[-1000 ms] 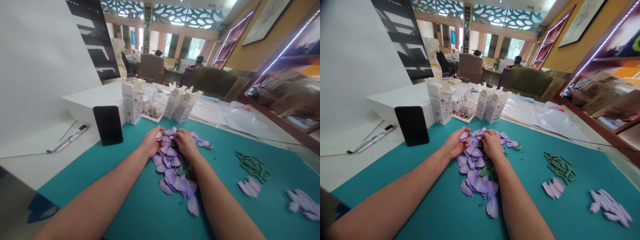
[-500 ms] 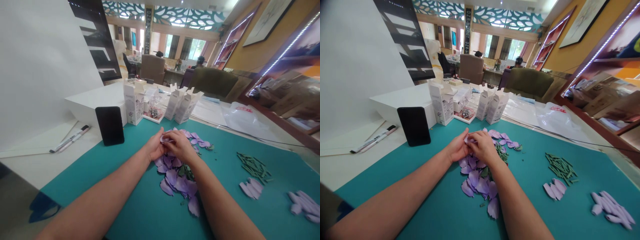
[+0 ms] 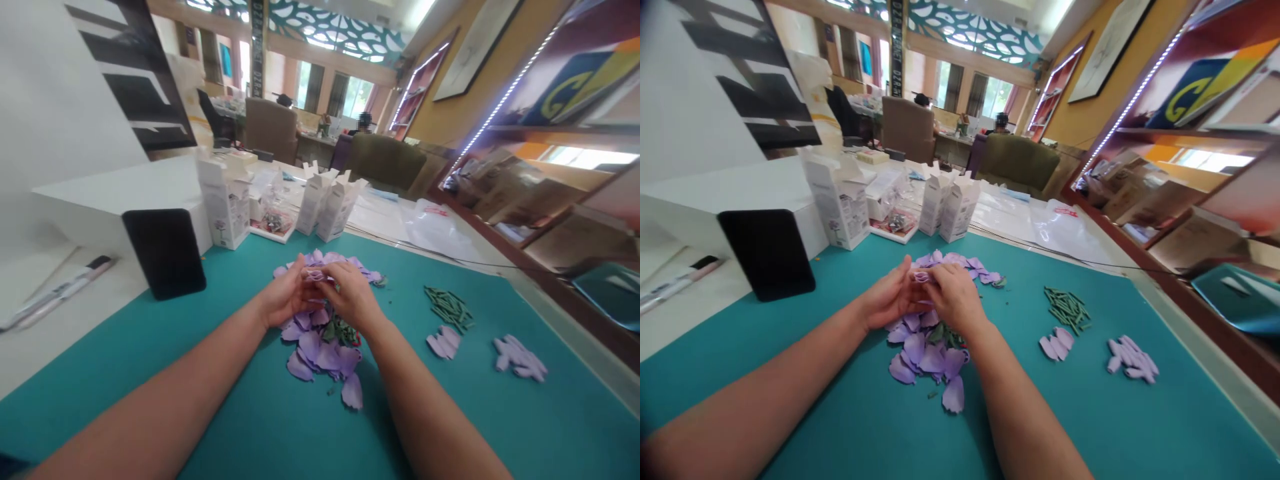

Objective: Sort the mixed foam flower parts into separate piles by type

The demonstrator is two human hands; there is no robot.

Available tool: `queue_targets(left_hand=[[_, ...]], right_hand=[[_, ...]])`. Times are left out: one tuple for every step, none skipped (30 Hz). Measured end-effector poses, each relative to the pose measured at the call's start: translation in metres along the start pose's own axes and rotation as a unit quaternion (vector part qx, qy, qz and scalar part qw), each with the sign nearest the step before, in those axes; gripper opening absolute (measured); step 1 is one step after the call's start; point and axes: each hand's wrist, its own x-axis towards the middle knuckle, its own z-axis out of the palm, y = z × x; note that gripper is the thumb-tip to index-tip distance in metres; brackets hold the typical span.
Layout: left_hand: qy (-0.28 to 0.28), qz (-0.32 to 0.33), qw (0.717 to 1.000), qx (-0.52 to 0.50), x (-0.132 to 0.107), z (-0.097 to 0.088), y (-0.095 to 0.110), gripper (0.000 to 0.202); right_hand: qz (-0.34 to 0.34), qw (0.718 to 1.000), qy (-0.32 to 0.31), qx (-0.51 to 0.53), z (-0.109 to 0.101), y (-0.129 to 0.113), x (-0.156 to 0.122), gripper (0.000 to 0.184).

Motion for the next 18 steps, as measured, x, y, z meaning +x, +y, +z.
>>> queue_targets(left_hand=[[0.011,0.000,1.000,0.013,0.000,0.002,0.001,0.054],[0.027,0.003,0.999,0.024,0.000,0.003,0.001,0.053],[0.044,0.009,0.998,0.031,0.000,0.004,0.003,0.051],[0.062,0.016,0.997,0.035,0.000,0.005,0.004,0.050],[0.077,0.022,0.996,0.036,0.000,0.005,0.005,0.049],[0.089,0.028,0.995,0.033,0.000,0.005,0.006,0.047],[0.097,0.034,0.994,0.030,0.000,0.005,0.007,0.046],[0.103,0.038,0.994,0.028,0.000,0.005,0.008,0.046],[0.107,0.040,0.993,0.027,0.000,0.005,0.008,0.045],[0.108,0.040,0.993,0.027,0.000,0.005,0.008,0.045],[0.109,0.040,0.993,0.029,0.000,0.005,0.008,0.045],[0.110,0.039,0.993,0.031,0.000,0.005,0.008,0.045],[0.111,0.038,0.993,0.033,0.000,0.005,0.009,0.045],[0.113,0.037,0.992,0.033,0.000,0.005,0.009,0.045],[0.116,0.038,0.992,0.032,0.000,0.005,0.010,0.045],[0.119,0.040,0.992,0.031,-0.001,0.005,0.010,0.044],[0.122,0.042,0.991,0.029,-0.001,0.005,0.011,0.044],[0.124,0.044,0.991,0.027,-0.001,0.005,0.012,0.043]], right_hand=[[0.024,1.000,0.011,-0.001,-0.007,0.007,-0.008,0.014],[0.054,0.998,0.021,-0.009,-0.015,0.016,-0.019,0.014],[0.089,0.995,0.030,-0.022,-0.024,0.026,-0.030,0.014],[0.126,0.991,0.037,-0.039,-0.032,0.038,-0.044,0.015],[0.160,0.985,0.040,-0.057,-0.040,0.051,-0.058,0.016],[0.192,0.977,0.040,-0.082,-0.048,0.063,-0.072,0.015],[0.224,0.967,0.036,-0.114,-0.055,0.075,-0.086,0.015],[0.255,0.955,0.027,-0.149,-0.062,0.086,-0.099,0.015],[0.281,0.942,0.011,-0.186,-0.068,0.095,-0.111,0.015],[0.307,0.926,-0.011,-0.218,-0.074,0.102,-0.120,0.015],[0.331,0.911,-0.038,-0.241,-0.079,0.108,-0.128,0.015],[0.351,0.897,-0.066,-0.259,-0.083,0.111,-0.133,0.016],[0.369,0.885,-0.092,-0.270,-0.086,0.113,-0.137,0.018],[0.383,0.874,-0.115,-0.276,-0.089,0.113,-0.138,0.020],[0.397,0.864,-0.135,-0.279,-0.090,0.113,-0.139,0.023],[0.411,0.854,-0.154,-0.279,-0.092,0.112,-0.138,0.025],[0.426,0.844,-0.172,-0.276,-0.092,0.112,-0.137,0.027],[0.441,0.834,-0.190,-0.271,-0.092,0.111,-0.137,0.028]])
